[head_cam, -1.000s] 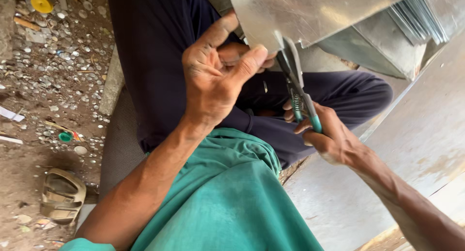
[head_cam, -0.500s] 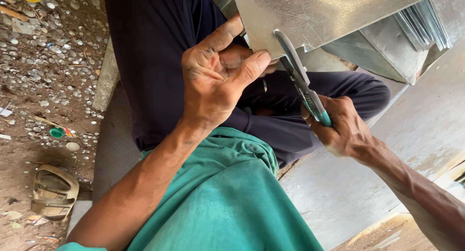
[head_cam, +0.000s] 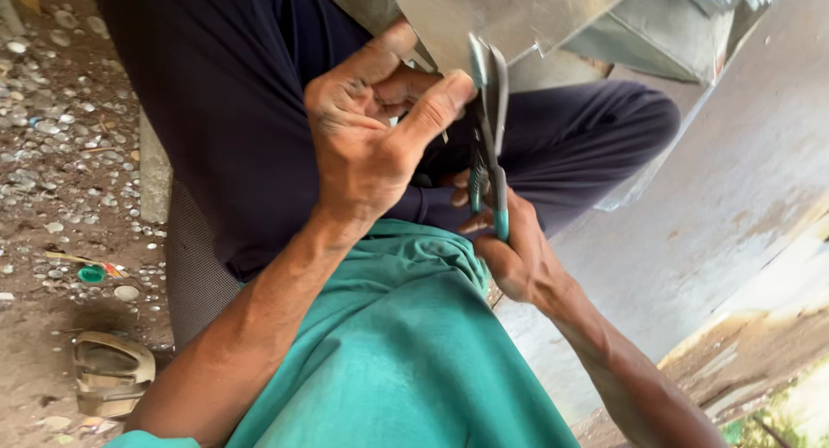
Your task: The person sits cross-legged and uses tin snips to cut a series of small triangular notches along the edge of a large metal sheet. The cut pieces fall to the ground as the person continues cutting along the edge.
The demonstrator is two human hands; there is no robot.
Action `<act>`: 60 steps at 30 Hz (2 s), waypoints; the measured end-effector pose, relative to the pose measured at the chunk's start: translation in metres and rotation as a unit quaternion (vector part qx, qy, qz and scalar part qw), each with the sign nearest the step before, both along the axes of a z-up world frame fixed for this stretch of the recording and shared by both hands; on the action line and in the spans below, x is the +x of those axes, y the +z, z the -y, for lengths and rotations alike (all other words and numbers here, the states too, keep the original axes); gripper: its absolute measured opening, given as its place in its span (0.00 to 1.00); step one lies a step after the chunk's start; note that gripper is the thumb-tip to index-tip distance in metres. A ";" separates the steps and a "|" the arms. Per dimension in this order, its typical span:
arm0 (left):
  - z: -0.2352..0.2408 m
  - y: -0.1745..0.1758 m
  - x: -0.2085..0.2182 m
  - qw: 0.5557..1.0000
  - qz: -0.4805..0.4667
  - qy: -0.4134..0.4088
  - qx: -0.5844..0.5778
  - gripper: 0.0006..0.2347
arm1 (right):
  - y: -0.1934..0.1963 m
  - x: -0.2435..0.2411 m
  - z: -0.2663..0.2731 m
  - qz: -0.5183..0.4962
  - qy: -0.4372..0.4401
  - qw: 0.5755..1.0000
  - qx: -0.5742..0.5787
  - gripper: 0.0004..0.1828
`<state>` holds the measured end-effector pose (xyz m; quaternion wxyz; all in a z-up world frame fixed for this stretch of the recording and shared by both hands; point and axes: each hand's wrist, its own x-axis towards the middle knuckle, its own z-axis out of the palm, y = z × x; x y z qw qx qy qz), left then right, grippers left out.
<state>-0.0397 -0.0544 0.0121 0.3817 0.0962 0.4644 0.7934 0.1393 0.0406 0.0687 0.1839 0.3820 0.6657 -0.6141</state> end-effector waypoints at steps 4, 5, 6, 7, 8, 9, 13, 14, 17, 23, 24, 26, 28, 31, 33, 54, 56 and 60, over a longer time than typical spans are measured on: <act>-0.003 -0.006 -0.006 1.000 -0.031 0.003 0.003 0.15 | 0.001 -0.013 -0.008 0.023 0.003 0.999 0.037 0.35; -0.004 -0.006 -0.004 1.000 -0.023 0.004 0.003 0.15 | 0.003 -0.015 -0.008 0.029 0.010 0.998 0.054 0.32; -0.005 -0.005 -0.003 1.000 -0.014 0.006 0.002 0.15 | 0.004 -0.015 -0.008 0.035 0.017 0.997 0.071 0.29; -0.005 -0.004 -0.002 1.000 -0.005 0.010 0.003 0.15 | 0.003 -0.016 -0.005 0.036 0.017 0.996 0.080 0.24; -0.003 -0.003 -0.002 1.000 -0.004 0.012 -0.002 0.16 | 0.002 -0.016 -0.003 0.038 0.016 0.995 0.089 0.19; -0.003 -0.003 -0.003 1.000 -0.003 0.012 -0.007 0.16 | -0.001 -0.016 -0.001 0.039 0.014 0.994 0.099 0.15; 0.001 -0.007 -0.007 0.999 0.017 -0.013 0.037 0.15 | -0.010 -0.009 -0.001 0.049 0.000 0.992 0.113 0.12; -0.001 -0.009 -0.009 0.997 0.034 -0.016 0.069 0.14 | -0.011 -0.005 -0.003 0.030 -0.004 0.995 0.097 0.15; -0.012 -0.019 -0.016 0.980 0.095 -0.028 0.171 0.14 | -0.009 0.012 -0.002 0.039 0.001 0.995 0.096 0.17; -0.033 -0.037 -0.018 0.984 -0.030 -0.090 0.148 0.25 | -0.011 0.063 0.022 0.082 -0.070 0.991 0.076 0.11; -0.030 -0.040 -0.021 0.984 -0.067 -0.101 0.129 0.22 | -0.013 0.070 0.026 0.086 -0.103 0.989 0.059 0.13; -0.019 -0.045 -0.026 0.978 -0.144 -0.119 0.094 0.18 | -0.016 0.084 0.038 0.068 -0.132 0.988 0.039 0.13; -0.010 -0.048 -0.035 0.961 -0.239 -0.120 0.070 0.17 | -0.025 0.089 0.045 0.040 -0.145 0.988 0.032 0.12; -0.011 -0.045 -0.036 0.910 -0.412 -0.038 -0.023 0.10 | -0.032 0.097 0.052 0.005 -0.144 0.988 0.053 0.11; -0.015 -0.040 -0.041 0.916 -0.395 -0.051 -0.048 0.06 | -0.036 0.099 0.056 -0.015 -0.149 0.986 0.069 0.11; -0.055 -0.011 0.054 0.973 0.013 -0.230 0.009 0.06 | -0.024 0.093 0.048 -0.075 -0.329 0.938 -0.080 0.36; -0.055 -0.023 0.067 0.977 0.001 -0.213 0.003 0.05 | -0.025 0.087 0.054 -0.048 -0.324 0.942 -0.067 0.33; -0.056 -0.028 0.071 0.983 -0.028 -0.178 -0.021 0.04 | -0.020 0.076 0.055 0.000 -0.297 0.955 -0.001 0.31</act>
